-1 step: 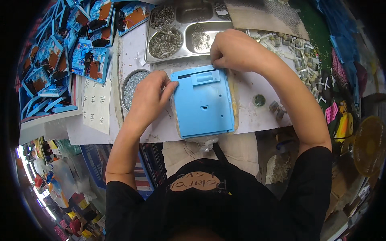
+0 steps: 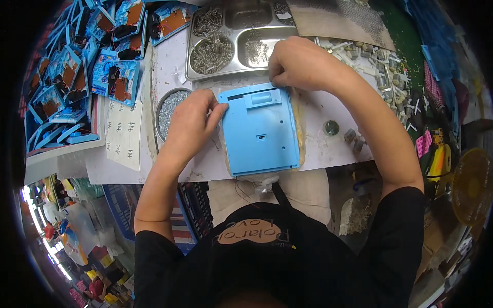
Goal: Assembling, soldering, and securing components inside the plastic housing of a blue electronic device.
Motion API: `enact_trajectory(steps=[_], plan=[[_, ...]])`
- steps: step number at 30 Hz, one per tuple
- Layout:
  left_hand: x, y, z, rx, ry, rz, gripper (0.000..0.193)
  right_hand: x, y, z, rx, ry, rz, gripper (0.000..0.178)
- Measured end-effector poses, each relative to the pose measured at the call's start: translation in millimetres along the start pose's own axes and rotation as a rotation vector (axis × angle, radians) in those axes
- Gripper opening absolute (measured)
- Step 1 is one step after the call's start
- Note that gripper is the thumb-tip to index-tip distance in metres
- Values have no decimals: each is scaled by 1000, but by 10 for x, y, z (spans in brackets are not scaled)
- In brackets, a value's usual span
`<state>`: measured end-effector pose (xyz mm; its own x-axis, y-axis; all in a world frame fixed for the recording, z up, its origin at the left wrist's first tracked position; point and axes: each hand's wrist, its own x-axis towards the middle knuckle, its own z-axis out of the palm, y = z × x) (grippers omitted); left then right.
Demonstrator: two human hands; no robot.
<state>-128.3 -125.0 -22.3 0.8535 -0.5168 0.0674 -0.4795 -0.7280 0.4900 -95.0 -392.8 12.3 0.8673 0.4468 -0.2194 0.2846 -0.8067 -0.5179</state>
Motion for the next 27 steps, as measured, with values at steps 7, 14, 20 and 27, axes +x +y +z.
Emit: enact_trajectory(steps=[7,14,20,27], plan=[[23,-18,37,20,52,60,26,-11,55,8,11,25,-48,14],[11,-38,39,-154,44,-14,28,-63,126,16,33,80,-22,14],[15,-53,-29,-235,-24,-72,26,-578,117,148,287,328,24,14],[8,-73,122,49,82,98,28,-1047,-26,453,608,377,220,9]])
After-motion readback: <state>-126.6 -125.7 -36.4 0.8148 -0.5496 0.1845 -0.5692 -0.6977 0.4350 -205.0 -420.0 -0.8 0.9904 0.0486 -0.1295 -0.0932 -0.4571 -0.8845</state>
